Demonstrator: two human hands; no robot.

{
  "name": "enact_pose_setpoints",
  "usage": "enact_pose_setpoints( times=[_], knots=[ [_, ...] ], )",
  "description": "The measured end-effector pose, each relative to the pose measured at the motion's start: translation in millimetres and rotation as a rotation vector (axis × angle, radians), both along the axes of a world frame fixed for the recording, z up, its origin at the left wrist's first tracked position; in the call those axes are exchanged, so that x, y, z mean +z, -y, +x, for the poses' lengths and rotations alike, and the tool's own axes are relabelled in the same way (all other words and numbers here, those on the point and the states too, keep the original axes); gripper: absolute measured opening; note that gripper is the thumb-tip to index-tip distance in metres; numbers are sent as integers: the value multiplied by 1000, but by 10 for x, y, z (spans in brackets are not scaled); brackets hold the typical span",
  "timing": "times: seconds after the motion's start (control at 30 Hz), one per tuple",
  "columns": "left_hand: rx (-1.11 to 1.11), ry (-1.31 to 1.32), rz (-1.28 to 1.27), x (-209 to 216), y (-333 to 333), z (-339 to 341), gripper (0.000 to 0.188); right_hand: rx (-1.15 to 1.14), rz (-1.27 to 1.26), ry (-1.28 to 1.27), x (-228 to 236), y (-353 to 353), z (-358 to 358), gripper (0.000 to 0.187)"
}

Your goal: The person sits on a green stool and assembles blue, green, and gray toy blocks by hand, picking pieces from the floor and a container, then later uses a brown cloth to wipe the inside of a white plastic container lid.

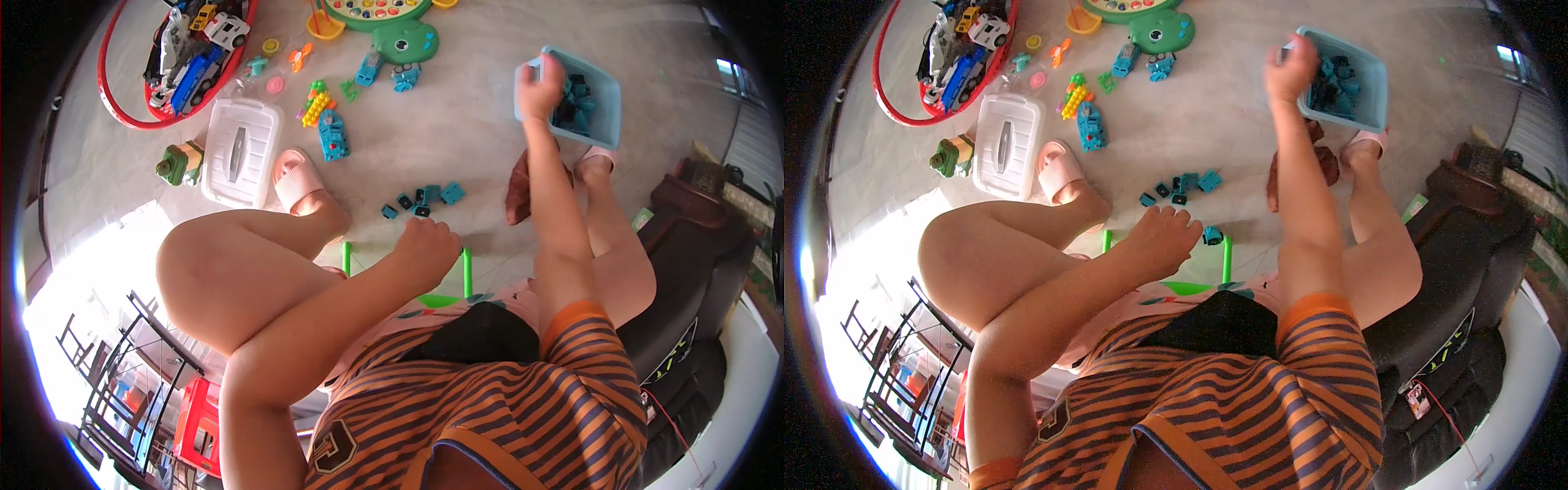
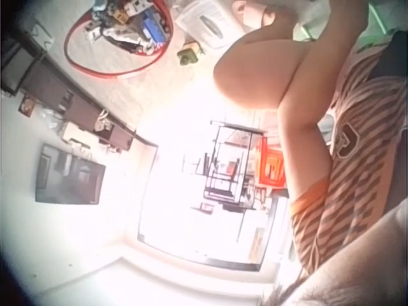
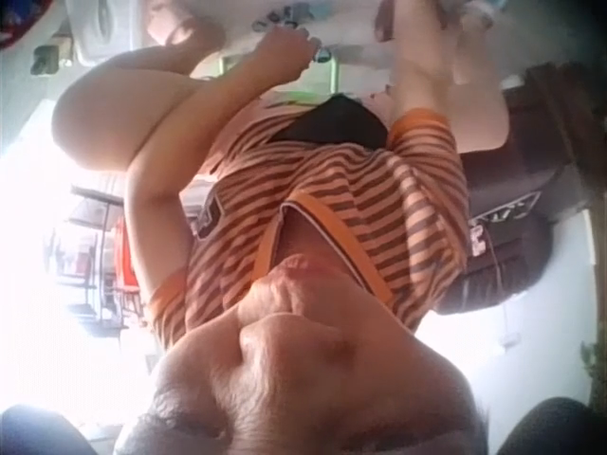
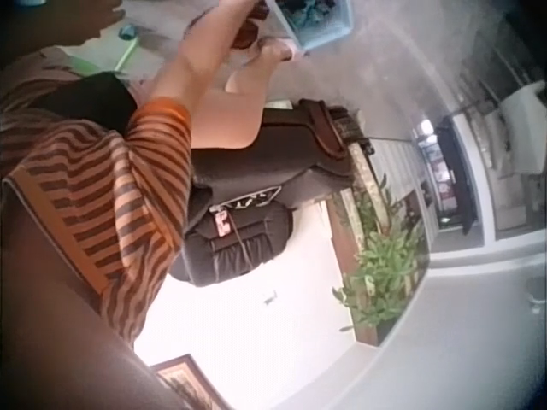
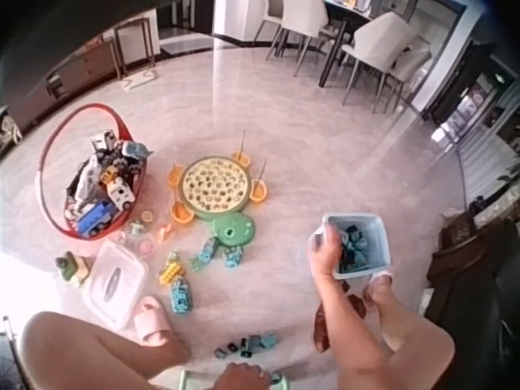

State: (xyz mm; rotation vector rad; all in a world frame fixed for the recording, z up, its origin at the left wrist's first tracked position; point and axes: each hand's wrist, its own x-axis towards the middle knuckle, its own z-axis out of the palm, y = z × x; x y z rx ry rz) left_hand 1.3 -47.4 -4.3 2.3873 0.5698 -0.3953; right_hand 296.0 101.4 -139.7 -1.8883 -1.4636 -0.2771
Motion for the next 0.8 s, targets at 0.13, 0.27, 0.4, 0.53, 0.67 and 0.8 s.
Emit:
enact_pose_setpoints(
  times=[0.13,0.27,0.4,0.53,0.67,0.8],
  knots=[
    [42,5,-13,-49,-11,-39,34,459,-531,-167,-368,-207,-1186,41],
    [75,4,-22,-76,-74,13,34,478,-719,297,-609,-204,-1527,59],
    [73,-23,-41,-105,-91,-68,36,428,-794,318,-667,-197,-1505,61],
    [83,-68,-59,-84,-146,-128,37,402,-812,-90,-730,108,-1415,58],
    [46,-33,-52,-71,-153,-6,36,405,-673,-393,-857,224,-1158,56],
    [87,-95,-71,-156,-225,-125,36,416,-707,-1097,-426,308,-1333,64]
  ],
)
